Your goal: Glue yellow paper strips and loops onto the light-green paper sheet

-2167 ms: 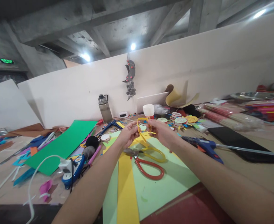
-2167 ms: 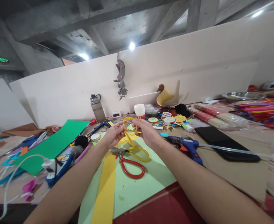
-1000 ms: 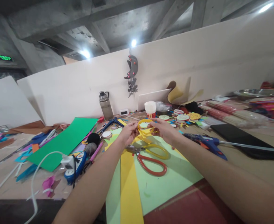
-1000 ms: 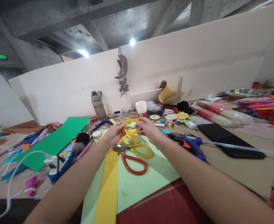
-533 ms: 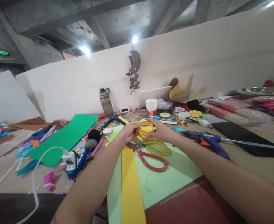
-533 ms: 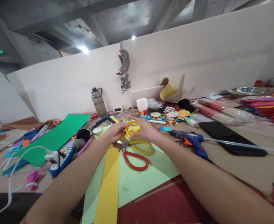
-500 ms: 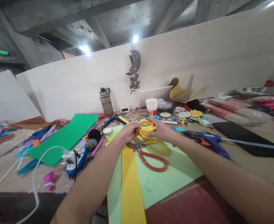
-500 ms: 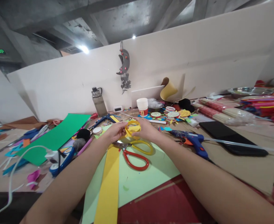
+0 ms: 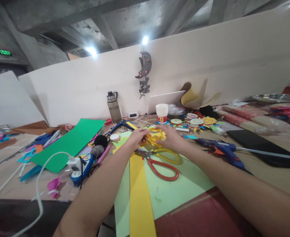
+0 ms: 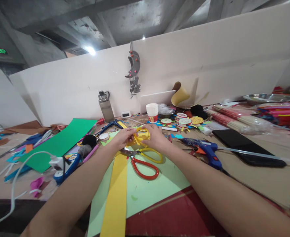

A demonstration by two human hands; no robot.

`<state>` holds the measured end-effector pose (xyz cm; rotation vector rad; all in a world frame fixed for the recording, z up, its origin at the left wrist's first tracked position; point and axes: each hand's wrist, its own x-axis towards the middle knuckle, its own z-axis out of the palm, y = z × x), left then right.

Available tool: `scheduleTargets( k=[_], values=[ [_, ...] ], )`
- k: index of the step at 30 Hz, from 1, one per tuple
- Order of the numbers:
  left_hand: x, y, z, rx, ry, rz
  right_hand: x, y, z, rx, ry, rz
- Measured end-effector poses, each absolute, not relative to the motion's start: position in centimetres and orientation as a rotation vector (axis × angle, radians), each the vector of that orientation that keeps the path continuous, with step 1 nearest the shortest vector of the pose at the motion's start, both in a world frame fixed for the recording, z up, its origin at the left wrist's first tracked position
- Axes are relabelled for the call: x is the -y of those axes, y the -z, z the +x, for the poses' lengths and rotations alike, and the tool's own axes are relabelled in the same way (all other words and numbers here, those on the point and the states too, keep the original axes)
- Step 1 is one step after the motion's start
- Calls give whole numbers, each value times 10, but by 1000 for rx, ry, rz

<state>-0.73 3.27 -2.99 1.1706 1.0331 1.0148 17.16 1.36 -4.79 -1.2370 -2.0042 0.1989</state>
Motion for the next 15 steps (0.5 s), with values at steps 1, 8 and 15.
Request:
scheduleTargets(
  k=[1, 8, 15],
  values=[
    [-33, 29, -7, -1024, -1033, 1171, -13, 46, 172, 1985, -155, -1247],
    [-28, 26, -2, -925, -1130, 1052, -3, 34, 171, 1951, 123, -1140],
    [-20, 20, 9, -832, -1141, 942, 6, 27, 168, 1969, 266, -1174]
  ],
)
